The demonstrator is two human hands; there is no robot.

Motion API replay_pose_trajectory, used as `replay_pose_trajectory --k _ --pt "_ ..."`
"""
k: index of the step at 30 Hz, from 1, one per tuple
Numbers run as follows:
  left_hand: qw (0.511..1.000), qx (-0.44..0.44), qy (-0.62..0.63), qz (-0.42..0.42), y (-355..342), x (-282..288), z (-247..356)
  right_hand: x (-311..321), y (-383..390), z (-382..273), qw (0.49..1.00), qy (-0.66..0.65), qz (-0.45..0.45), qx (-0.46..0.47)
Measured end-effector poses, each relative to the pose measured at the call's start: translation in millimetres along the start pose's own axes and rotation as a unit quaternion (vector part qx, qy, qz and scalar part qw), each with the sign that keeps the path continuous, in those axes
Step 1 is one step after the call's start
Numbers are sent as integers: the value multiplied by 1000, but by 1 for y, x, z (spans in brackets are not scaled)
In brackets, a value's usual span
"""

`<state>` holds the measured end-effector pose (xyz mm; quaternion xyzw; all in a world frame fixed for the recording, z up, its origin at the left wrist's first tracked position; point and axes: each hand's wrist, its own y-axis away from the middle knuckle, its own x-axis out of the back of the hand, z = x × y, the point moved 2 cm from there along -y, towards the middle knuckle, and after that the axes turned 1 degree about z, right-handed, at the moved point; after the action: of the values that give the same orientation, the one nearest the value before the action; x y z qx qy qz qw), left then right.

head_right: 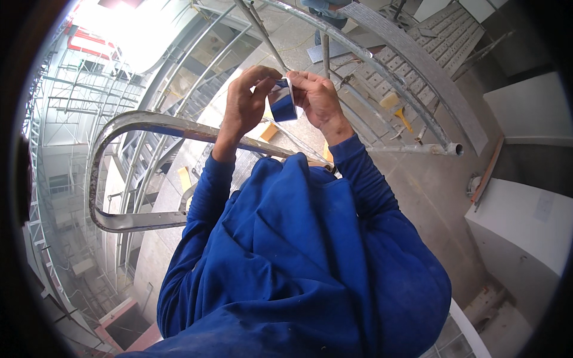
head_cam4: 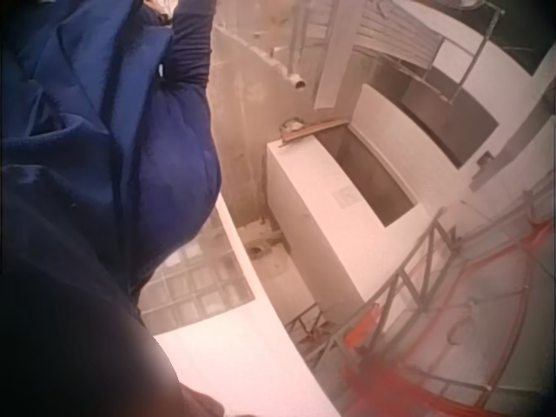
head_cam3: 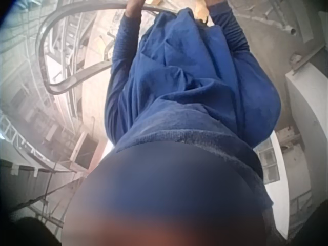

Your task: The person applies pieces of silver tape to a curved overhead metal beam while standing on a ladder. They tear tape from a roll, press it onto the beam, and later handle a large flat panel, positioning it against the beam.

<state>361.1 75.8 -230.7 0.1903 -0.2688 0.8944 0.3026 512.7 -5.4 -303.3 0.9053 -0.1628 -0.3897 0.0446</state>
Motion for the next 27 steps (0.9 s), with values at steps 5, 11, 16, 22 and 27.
replay_pose_trajectory --k 5,11,16,22,27 --pt "999 16 26 -22 4 4 4 0 -3 2 1000 -17 21 -8" --pt "999 -11 29 -18 -1 9 2 0 -13 2 1000 -20 8 0" --pt "999 -1 43 -23 -1 13 1 0 -16 5 1000 -20 24 -3" --pt "999 -17 28 -34 -2 19 1 0 -20 7 1000 -21 20 0" --pt "998 33 51 -24 -3 20 -2 -3 -20 5 999 1 35 -7"
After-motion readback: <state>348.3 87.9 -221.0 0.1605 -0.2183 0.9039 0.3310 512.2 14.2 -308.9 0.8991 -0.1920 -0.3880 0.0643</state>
